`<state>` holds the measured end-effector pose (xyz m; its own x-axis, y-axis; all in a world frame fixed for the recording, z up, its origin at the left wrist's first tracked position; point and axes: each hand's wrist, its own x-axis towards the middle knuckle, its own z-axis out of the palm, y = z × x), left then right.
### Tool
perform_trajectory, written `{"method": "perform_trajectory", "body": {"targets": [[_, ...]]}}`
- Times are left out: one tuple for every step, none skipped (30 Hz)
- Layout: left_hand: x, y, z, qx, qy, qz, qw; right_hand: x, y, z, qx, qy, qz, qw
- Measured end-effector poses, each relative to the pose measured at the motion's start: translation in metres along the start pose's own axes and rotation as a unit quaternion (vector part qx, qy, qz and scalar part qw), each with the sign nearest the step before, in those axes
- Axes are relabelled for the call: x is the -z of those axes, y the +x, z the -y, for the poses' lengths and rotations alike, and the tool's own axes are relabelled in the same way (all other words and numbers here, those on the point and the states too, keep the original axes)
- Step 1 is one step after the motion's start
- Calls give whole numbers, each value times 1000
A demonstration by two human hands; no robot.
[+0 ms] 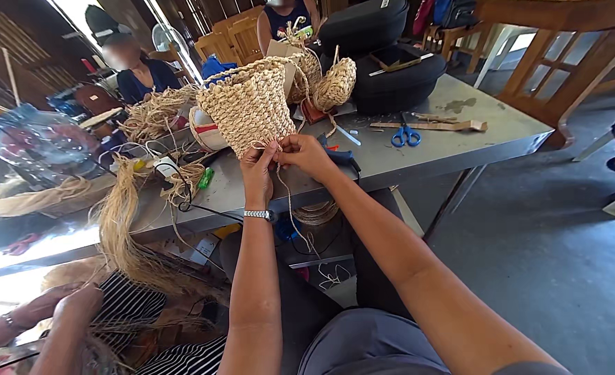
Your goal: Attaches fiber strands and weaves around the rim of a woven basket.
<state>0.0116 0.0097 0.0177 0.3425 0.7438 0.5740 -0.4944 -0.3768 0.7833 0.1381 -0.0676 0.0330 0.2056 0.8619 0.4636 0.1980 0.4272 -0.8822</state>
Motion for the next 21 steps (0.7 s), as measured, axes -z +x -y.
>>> {"method": "perform_trajectory", "body": {"targets": [[-1,0,0,1,0,2,1000,0,0,-1,3,0,-3,1000],[-1,0,0,-2,-3,3,1000,-1,0,-1,3,0,-6,1000],[-1,0,0,-7,-6,10,1000,-1,0,-2,2,1,-10,1000],[-1,0,-1,-15,-9,17,1000,-1,0,-1,1,1,-13,1000],[-2,-1,-1,-24,-12,19,999,-1,1,-1,1,1,-18,1000],[-2,-1,-1,-34,-14,18,999,0,1,-1,2,1,-22,1000],[-2,-1,-1,-45,-19,12,999,0,1,-1,5,0,-25,1000],[-2,-1,-1,-56,-21,5,998,-1,1,-1,12,0,-28,1000],[-1,-1,0,-64,-17,2,998,-1,1,-1,19,-1,-30,999],[0,-1,0,-68,-11,2,998,-1,1,-1,24,-1,-30,999],[1,-1,0,-69,-6,3,998,-2,1,-2,25,-1,-30,999],[1,-1,1,-68,-2,5,998,-2,1,-2,25,0,-30,999],[2,0,2,-66,-4,7,998,-2,1,-2,25,2,-29,999],[2,0,2,-59,-5,5,998,-1,1,-3,28,-3,-25,999],[1,0,2,-52,-10,1,999,-1,1,-3,31,-9,-21,999],[1,0,2,-46,-16,-1,999,-1,1,-2,29,-15,-16,999],[2,-1,2,-43,-21,-2,999,0,1,-1,26,-18,-13,999],[1,-1,1,-42,-24,-1,999,0,1,-1,25,-20,-11,999],[1,-1,0,-43,-26,-1,999,1,2,-1,23,-22,-11,999],[0,-1,-1,-44,-25,1,999,1,2,-1,24,-22,-13,999],[0,-1,-1,-44,-22,6,999,2,3,-2,25,-21,-18,999]]}}
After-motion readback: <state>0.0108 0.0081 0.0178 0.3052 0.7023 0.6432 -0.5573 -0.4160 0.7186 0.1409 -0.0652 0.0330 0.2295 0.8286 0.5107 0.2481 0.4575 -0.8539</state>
